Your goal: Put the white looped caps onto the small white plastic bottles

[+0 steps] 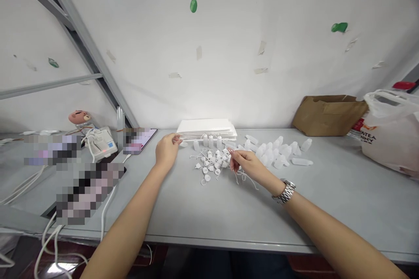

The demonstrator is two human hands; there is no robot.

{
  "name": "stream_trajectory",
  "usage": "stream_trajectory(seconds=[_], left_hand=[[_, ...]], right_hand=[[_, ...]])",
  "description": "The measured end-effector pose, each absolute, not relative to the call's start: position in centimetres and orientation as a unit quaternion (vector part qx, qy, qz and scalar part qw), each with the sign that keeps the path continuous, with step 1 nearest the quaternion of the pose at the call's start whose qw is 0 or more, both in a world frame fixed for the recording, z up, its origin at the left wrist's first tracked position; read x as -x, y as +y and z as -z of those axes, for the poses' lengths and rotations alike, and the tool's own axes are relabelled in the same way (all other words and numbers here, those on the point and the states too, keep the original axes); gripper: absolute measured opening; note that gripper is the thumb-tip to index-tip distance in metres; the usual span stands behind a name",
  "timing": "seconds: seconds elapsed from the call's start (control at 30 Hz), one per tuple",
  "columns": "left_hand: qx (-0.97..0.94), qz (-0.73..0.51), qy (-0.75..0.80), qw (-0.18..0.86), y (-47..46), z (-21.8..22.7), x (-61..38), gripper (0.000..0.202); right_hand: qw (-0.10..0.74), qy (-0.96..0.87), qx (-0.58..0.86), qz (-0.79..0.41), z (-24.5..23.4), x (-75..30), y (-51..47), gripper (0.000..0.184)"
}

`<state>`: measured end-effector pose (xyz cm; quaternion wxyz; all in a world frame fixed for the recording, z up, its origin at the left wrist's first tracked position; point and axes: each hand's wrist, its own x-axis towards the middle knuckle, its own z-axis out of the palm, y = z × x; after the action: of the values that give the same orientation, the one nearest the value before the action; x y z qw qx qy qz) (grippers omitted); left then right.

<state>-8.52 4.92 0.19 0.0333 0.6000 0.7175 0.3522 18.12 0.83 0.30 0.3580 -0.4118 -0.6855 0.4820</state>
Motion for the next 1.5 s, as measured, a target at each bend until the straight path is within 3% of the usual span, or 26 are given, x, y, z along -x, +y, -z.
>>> stream_trajectory(seconds=[0.23,0.9,1.5], left_hand=[[-0.601,-0.408,0.688,-0.015,5.4,0.2,8.7,0.024],[-0.619,-0.554,0.540,0.135,7.4,2.7,7.6,0.040],[-0.698,-0.486,0.526,0.021,7.3,3.1,7.5,0.031]], right_hand=[[0.354,-0.685,0.416,-0.482,-0.3,-18.0,0.8,0.049],[0.331,-0.689,0.428,-0.482,-0.7,-17.9,0.5,0.049],[0.318,-0.696,0.425,-0.483,-0.7,-17.8,0.3,0.049]])
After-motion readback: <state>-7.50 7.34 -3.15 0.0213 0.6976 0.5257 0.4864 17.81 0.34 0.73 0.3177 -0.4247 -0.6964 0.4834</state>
